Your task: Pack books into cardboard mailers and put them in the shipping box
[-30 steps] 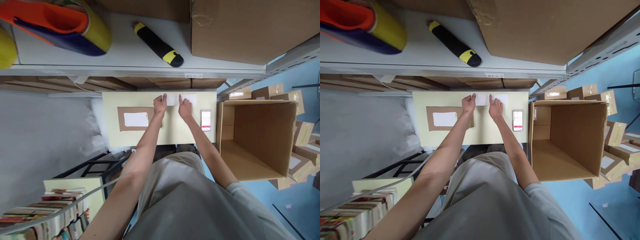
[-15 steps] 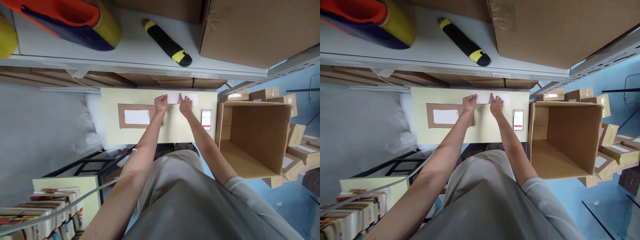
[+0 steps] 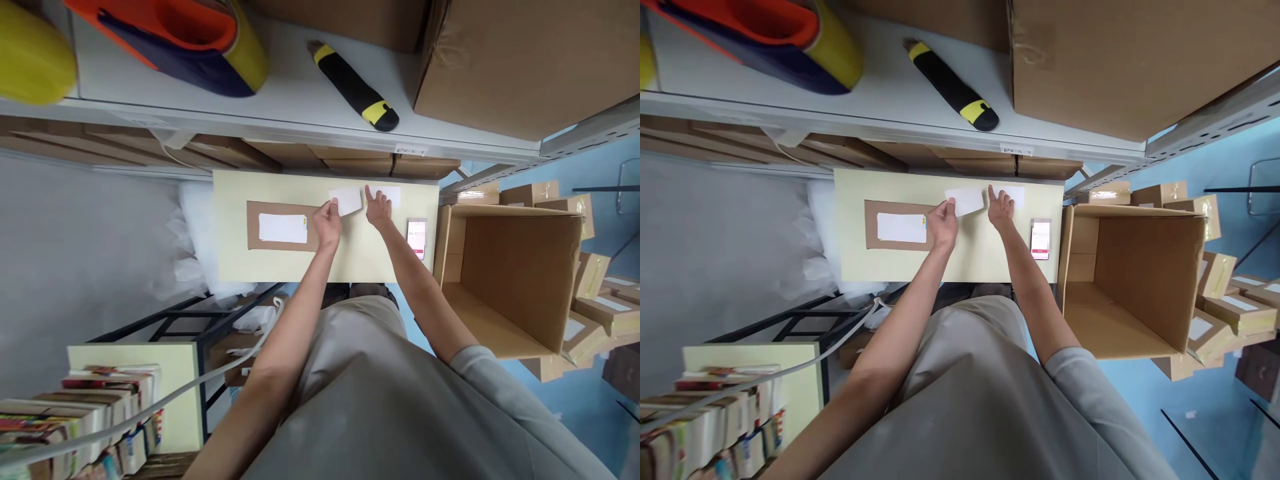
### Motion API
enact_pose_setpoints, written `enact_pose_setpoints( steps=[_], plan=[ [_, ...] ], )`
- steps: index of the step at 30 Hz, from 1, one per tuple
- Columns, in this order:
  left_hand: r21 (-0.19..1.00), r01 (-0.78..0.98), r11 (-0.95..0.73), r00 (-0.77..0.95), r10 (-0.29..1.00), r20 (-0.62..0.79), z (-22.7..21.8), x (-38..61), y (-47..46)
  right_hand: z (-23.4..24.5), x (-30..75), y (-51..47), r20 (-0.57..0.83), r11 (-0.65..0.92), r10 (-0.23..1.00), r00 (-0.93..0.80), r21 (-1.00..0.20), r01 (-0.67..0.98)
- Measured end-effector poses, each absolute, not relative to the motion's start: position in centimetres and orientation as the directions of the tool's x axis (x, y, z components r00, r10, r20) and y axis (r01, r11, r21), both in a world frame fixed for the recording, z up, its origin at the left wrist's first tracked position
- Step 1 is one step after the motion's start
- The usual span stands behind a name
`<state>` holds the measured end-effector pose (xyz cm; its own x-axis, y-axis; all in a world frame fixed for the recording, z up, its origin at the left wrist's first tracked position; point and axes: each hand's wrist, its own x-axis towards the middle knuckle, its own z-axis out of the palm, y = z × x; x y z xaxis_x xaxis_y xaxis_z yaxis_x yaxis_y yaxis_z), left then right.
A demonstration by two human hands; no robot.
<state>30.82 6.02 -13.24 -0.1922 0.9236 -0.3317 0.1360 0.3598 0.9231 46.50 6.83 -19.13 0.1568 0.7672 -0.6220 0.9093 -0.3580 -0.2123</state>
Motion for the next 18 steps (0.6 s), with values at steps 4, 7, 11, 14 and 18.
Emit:
enact_pose_setpoints(
  steps=[4, 7, 11, 14, 18],
  plan=[
    [0.881, -0.064, 0.468, -0.210, 0.857, -0.471, -9.8, 27.7, 3.5, -17.9, 47.0, 6.9, -0.607, -0.449, 0.771, 0.191, -0.306, 0.839],
    [0.838, -0.166, 0.520, -0.220, 0.809, -0.545, -7.5, 25.1, 1.5, -16.1, 47.0, 5.1, -0.563, -0.589, 0.785, 0.257, -0.550, 0.593],
    [0.822, -0.238, 0.518, -0.239, 0.789, -0.566, -5.8, 22.3, -0.5, -11.5, 45.2, -0.4, -0.552, -0.551, 0.820, 0.151, -0.833, -0.051],
    [0.809, -0.251, 0.531, -0.233, 0.778, -0.583, -5.2, 20.8, -1.3, -7.5, 42.7, -4.9, -0.514, -0.493, 0.856, 0.055, -0.843, -0.214],
    [0.807, -0.225, 0.547, -0.209, 0.782, -0.588, -5.3, 19.4, -1.7, -4.0, 39.5, -8.0, -0.468, -0.440, 0.863, 0.191, -0.881, -0.172]
  ],
)
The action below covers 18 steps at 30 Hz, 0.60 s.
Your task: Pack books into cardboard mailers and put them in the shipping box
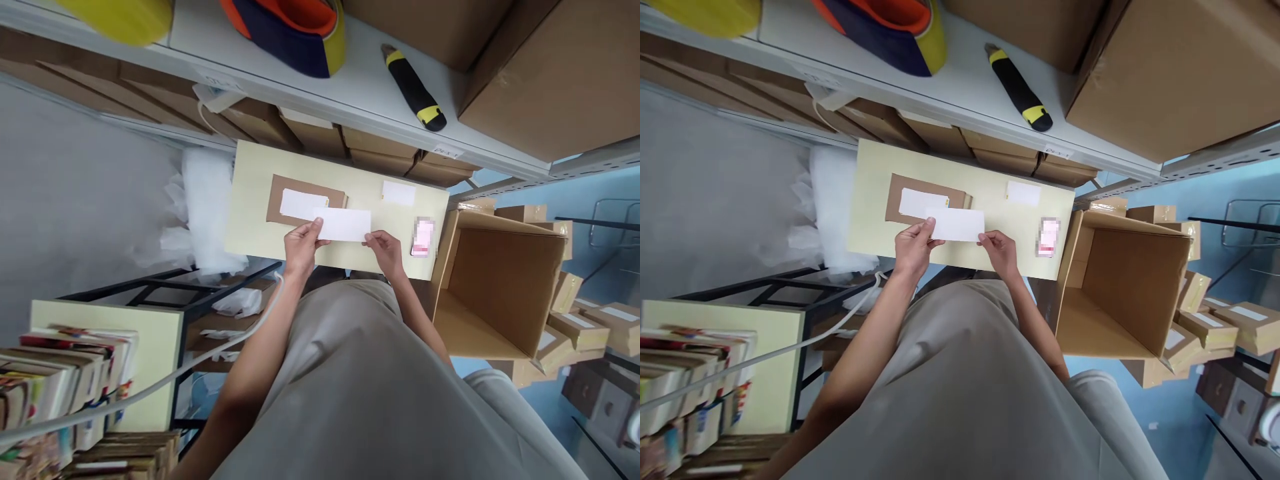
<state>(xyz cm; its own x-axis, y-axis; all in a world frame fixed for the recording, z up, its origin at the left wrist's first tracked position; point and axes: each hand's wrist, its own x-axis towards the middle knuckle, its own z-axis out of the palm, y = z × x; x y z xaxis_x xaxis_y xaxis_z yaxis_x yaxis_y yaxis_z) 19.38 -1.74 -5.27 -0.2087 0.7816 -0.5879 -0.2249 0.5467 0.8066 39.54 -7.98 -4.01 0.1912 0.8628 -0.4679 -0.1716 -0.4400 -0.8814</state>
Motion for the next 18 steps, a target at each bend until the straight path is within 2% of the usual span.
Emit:
enact_pose_setpoints(
  steps=[3, 5, 8, 9, 11, 14, 18],
  plan=[
    [0.823, -0.169, 0.542, -0.209, 0.796, -0.568, -5.4, 18.3, -1.5, -2.5, 38.1, -8.2, -0.424, -0.413, 0.864, 0.272, -0.905, -0.101],
    [0.884, -0.082, 0.459, -0.239, 0.852, -0.465, -4.9, 17.5, -1.2, -1.5, 37.4, -8.0, -0.379, -0.386, 0.875, 0.301, -0.922, -0.040],
    [0.975, 0.176, 0.138, -0.224, 0.970, -0.097, -2.3, 16.6, -1.1, 0.5, 36.2, -7.6, -0.323, -0.352, 0.894, 0.312, -0.935, 0.040],
    [0.969, 0.247, 0.015, -0.152, 0.988, 0.023, -1.1, 16.3, -1.3, 1.2, 35.6, -7.4, -0.312, -0.343, 0.899, 0.306, -0.938, 0.051],
    [0.950, 0.265, -0.165, 0.075, 0.986, 0.151, 1.3, 15.8, -1.7, 2.6, 34.4, -7.1, -0.300, -0.326, 0.910, 0.285, -0.944, 0.046],
    [0.955, 0.174, -0.242, 0.256, 0.947, 0.194, 3.8, 14.9, -2.4, 4.5, 32.3, -6.6, -0.294, -0.305, 0.925, 0.240, -0.952, 0.012],
    [0.990, 0.042, -0.138, 0.216, 0.968, 0.126, 4.9, 13.0, -2.4, 6.4, 29.8, -6.2, -0.287, -0.289, 0.941, 0.180, -0.957, -0.015]
  ],
)
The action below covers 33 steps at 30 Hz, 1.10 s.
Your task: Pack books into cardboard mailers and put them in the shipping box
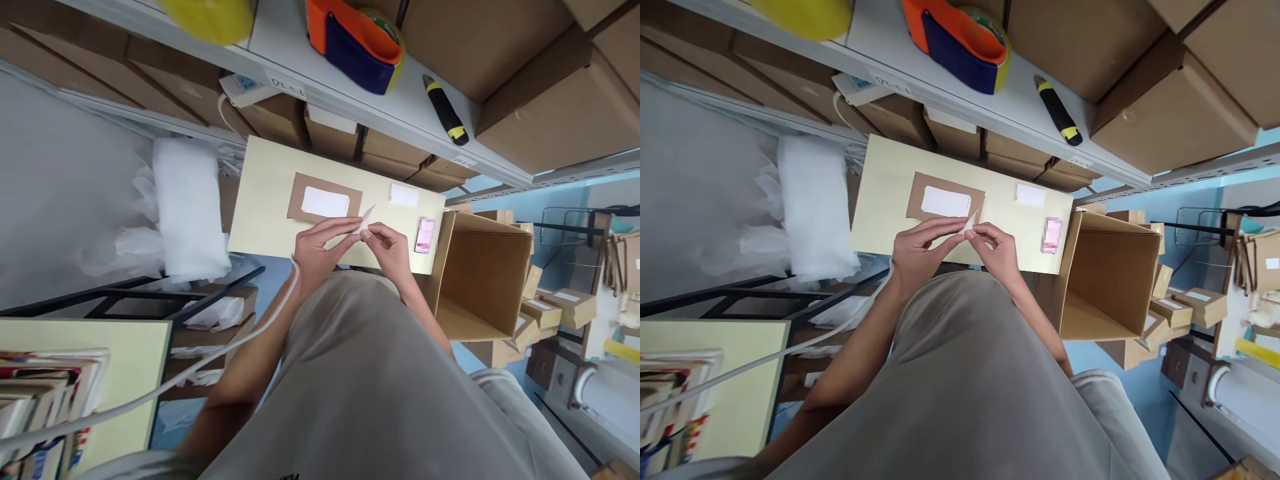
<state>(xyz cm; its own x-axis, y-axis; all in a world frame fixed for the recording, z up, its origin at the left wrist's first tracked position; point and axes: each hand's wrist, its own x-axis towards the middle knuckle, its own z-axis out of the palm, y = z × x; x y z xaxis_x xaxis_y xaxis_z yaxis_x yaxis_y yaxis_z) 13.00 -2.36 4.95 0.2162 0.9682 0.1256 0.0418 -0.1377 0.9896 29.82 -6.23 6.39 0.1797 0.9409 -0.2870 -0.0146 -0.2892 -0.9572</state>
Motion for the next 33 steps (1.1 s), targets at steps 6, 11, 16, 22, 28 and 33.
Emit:
enact_pose_setpoints(
  steps=[6, 11, 16, 22, 28, 33],
  plan=[
    [0.973, -0.131, 0.189, 0.195, 0.967, -0.162, 5.5, 9.4, -1.0, 7.0, 26.9, -6.2, -0.271, -0.265, 0.956, 0.114, -0.962, -0.069],
    [0.957, -0.157, 0.246, 0.247, 0.947, -0.203, 5.2, 6.8, -0.3, 7.0, 24.6, -5.9, -0.317, -0.315, 0.938, 0.138, -0.948, -0.032],
    [0.955, -0.157, 0.253, 0.282, 0.938, -0.203, 4.6, 4.7, 0.3, 7.2, 22.5, -5.7, -0.311, -0.317, 0.936, 0.166, -0.948, 0.006],
    [0.940, -0.182, 0.289, 0.351, 0.912, -0.212, 4.5, 2.8, 1.1, 7.1, 20.5, -5.5, -0.324, -0.340, 0.923, 0.207, -0.939, 0.049],
    [0.892, -0.238, 0.385, 0.409, 0.872, -0.267, 4.7, 1.3, 0.7, 7.2, 18.7, -5.3, -0.305, -0.343, 0.922, 0.241, -0.929, 0.139],
    [0.816, -0.299, 0.494, 0.384, 0.845, -0.372, 4.6, -0.3, 0.3, 7.2, 17.4, -4.8, -0.298, -0.341, 0.931, 0.210, -0.917, 0.209]
  ],
)
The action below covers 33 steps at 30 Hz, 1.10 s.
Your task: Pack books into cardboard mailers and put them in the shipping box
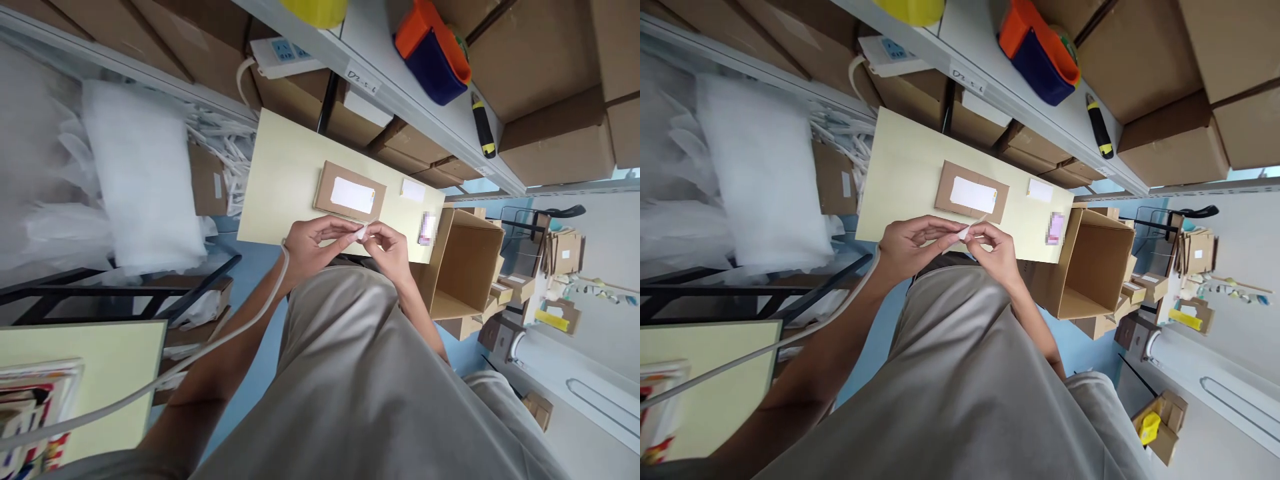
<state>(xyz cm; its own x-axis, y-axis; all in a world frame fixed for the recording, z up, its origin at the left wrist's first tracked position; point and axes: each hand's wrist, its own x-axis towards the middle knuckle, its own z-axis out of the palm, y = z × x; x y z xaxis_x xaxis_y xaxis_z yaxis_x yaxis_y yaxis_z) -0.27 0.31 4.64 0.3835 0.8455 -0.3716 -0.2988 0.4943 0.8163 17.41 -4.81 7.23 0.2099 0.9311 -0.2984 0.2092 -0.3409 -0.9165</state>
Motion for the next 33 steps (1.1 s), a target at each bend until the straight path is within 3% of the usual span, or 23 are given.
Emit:
enact_pose_setpoints(
  steps=[4, 13, 19, 27, 33],
  plan=[
    [0.767, -0.352, 0.536, 0.388, 0.830, -0.401, 4.6, -1.6, 0.4, 7.1, 16.5, -4.2, -0.312, -0.347, 0.935, 0.170, -0.904, 0.251],
    [0.812, -0.391, 0.433, 0.326, 0.890, -0.317, 2.5, -4.0, 0.2, 7.6, 14.2, -2.7, -0.350, -0.352, 0.934, 0.067, -0.881, 0.316],
    [0.681, -0.542, 0.493, 0.181, 0.859, -0.478, -1.6, -3.6, 1.4, 6.4, 13.8, -2.1, -0.412, -0.408, 0.909, 0.068, -0.842, 0.352],
    [0.275, -0.848, 0.454, 0.073, 0.613, -0.787, -9.7, -7.3, 2.7, 5.0, 16.7, 0.2, -0.536, -0.557, 0.830, 0.154, -0.784, 0.272],
    [0.180, -0.938, 0.296, -0.068, 0.353, -0.933, -13.1, -10.7, 1.6, 4.9, 15.6, 7.0, -0.449, -0.466, 0.885, 0.124, -0.858, 0.219]
  ],
)
